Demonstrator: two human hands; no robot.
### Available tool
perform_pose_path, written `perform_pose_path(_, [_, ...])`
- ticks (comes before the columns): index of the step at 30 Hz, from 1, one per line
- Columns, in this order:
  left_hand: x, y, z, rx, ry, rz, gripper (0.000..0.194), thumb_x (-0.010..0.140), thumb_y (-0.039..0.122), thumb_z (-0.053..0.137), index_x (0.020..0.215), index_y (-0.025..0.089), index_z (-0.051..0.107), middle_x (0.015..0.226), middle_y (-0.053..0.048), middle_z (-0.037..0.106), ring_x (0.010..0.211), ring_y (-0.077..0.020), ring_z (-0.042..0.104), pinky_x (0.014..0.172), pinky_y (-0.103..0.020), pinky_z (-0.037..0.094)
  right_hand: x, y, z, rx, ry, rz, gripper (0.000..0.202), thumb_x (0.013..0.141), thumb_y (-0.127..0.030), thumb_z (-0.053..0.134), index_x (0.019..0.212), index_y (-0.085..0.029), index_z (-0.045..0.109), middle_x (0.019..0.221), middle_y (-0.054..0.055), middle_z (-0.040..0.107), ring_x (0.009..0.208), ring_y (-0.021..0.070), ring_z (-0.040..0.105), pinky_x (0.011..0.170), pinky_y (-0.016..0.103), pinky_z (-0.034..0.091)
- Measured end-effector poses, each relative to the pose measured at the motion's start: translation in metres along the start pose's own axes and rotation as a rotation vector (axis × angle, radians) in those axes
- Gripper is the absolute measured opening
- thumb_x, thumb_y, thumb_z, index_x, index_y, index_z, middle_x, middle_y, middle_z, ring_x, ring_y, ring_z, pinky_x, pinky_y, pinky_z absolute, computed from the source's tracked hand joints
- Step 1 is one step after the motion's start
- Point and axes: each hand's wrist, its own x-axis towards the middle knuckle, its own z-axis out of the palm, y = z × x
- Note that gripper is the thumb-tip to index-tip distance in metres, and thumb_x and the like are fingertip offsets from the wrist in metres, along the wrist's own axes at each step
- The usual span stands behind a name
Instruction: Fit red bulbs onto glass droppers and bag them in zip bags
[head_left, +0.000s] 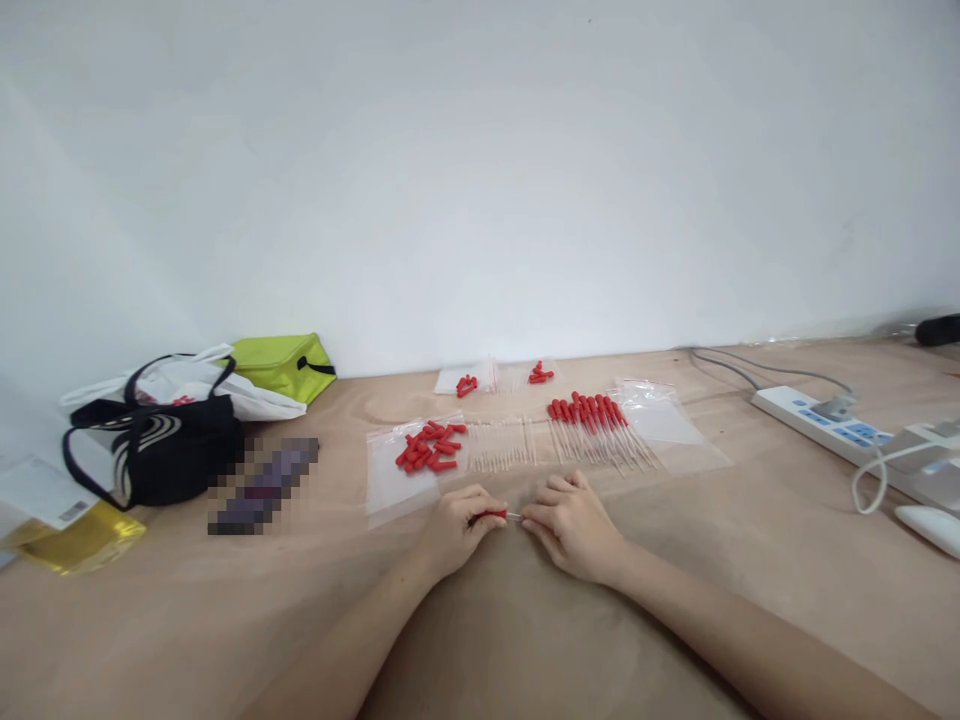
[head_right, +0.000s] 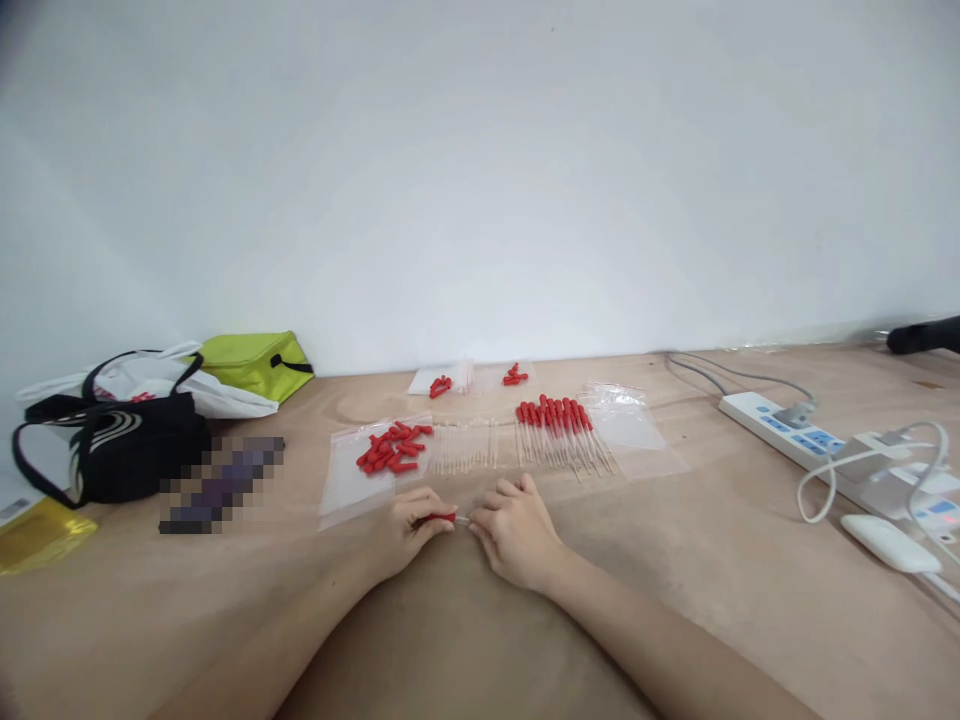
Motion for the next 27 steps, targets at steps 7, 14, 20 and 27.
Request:
perform_pose_path(7, [0.000,0.005,-0.001,0.052,-0.075,-0.012,0.018,0.081,0.019,0.051,0.085,0.018,0.068,0.065,-0.002,0.057,0.060,-0.0127,0.054,0.057,-0.022,0.043,-0.003,0.010,0.006,-0.169,0.128,-0.143,0.020,0.081,-0.015,0.046,0.066,-0.018,0.058,0.059,0.000,0.055,0.068,0.0137,0.039,0.063,0.033,0.016])
perform_pose_path(14, [-0.001,0.006,-0.003,0.019,-0.052,-0.136,0.034,0.077,0.024,0.056,0.110,0.022,0.057,0.083,-0.002,0.059,0.071,-0.0138,0.053,0.067,-0.025,0.044,-0.008,0.016,0.002,-0.157,0.152,-0.030,0.018,0.081,-0.023,0.047,0.072,-0.021,0.062,0.065,0.001,0.059,0.071,0.0144,0.043,0.064,0.032,0.017])
perform_pose_path(20, [-0.001,0.004,-0.005,0.054,-0.072,-0.220,0.024,0.075,0.023,0.056,0.098,0.019,0.061,0.088,-0.004,0.057,0.074,-0.0149,0.053,0.068,-0.027,0.043,0.012,0.049,-0.003,-0.130,0.161,0.562,0.026,0.082,-0.029,0.042,0.075,-0.022,0.066,0.077,0.003,0.064,0.078,0.0173,0.052,0.068,0.031,0.021])
perform_pose_path(27, [0.001,0.011,-0.007,0.047,-0.108,-0.224,0.019,0.076,0.025,0.054,0.092,0.020,0.064,0.089,-0.004,0.059,0.076,-0.0157,0.054,0.068,-0.027,0.043,0.052,0.073,0.006,-0.196,0.227,0.917,0.028,0.079,-0.032,0.042,0.095,-0.019,0.061,0.082,0.007,0.066,0.082,0.0222,0.054,0.078,0.036,0.022])
